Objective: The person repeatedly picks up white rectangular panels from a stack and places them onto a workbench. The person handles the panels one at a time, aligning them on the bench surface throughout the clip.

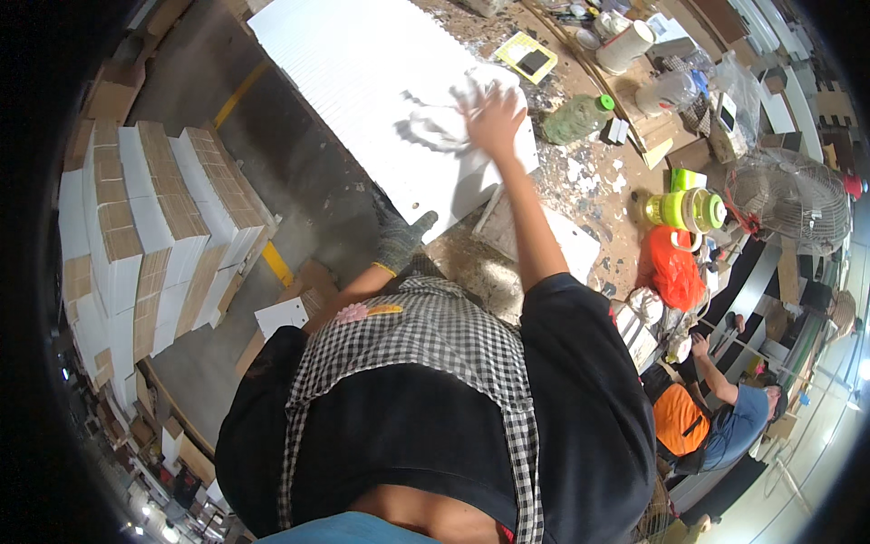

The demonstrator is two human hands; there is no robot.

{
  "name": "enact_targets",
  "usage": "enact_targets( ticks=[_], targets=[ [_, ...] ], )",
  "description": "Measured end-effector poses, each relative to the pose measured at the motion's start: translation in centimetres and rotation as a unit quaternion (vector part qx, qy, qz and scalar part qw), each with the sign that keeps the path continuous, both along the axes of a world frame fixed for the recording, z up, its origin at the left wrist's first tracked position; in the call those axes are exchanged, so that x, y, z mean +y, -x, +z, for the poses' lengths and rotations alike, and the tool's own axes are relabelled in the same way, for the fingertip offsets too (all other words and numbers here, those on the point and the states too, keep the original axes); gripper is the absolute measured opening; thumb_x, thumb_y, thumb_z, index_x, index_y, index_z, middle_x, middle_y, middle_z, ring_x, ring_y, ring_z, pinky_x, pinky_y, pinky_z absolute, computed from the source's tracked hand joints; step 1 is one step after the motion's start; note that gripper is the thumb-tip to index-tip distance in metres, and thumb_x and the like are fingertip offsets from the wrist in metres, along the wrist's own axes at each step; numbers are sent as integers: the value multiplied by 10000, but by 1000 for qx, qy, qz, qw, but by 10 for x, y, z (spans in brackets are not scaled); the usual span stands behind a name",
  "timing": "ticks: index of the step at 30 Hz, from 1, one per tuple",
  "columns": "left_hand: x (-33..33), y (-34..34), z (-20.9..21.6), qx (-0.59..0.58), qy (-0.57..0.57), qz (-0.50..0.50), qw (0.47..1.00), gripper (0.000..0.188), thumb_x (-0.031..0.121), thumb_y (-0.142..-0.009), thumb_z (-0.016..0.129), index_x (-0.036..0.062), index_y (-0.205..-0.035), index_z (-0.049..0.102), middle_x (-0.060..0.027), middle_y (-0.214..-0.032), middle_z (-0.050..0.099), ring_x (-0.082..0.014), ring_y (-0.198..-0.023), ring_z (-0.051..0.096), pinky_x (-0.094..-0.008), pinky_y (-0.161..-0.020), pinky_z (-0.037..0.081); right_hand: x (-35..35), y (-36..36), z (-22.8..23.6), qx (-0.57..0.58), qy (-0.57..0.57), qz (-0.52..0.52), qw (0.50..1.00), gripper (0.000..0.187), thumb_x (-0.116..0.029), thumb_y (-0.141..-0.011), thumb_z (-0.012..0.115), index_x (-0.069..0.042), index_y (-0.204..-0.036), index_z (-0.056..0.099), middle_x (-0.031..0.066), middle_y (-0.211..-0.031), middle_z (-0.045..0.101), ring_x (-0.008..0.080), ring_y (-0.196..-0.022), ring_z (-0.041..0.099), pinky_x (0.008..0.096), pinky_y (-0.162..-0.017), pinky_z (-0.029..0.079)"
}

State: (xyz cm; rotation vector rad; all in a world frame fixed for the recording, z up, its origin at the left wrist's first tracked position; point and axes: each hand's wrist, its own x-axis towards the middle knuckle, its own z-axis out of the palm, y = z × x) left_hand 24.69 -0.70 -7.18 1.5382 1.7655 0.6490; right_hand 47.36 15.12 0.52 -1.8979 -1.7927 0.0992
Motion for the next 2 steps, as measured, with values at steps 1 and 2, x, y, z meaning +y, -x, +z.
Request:
enact_targets(
  ticks=[1, 2],
  targets=[
    [3, -3, -2, 51, -27, -12, 998, 1441, 536, -692, 890, -85, -1571, -67, -328, -1647, 16, -465, -1531, 86, -486, -1256, 111, -11, 38, -29, -149, -17, -28, 988, 759, -578, -897, 646, -193, -1526, 465, 216, -1562, 421, 404, -1479, 318, 689, -1125, 274],
    [5, 3, -2, 47, -26, -9, 999, 1441, 536, -692, 890, -85, -1571, -67, -328, -1647, 16, -465, -1531, 86, -486, -1256, 111, -11, 60, -51, -184, 27, -13, 983, 856, -640, -912, 584, -205, -1602, 325, 200, -1660, 254, 416, -1554, 134, 746, -1142, 165]
  ],
)
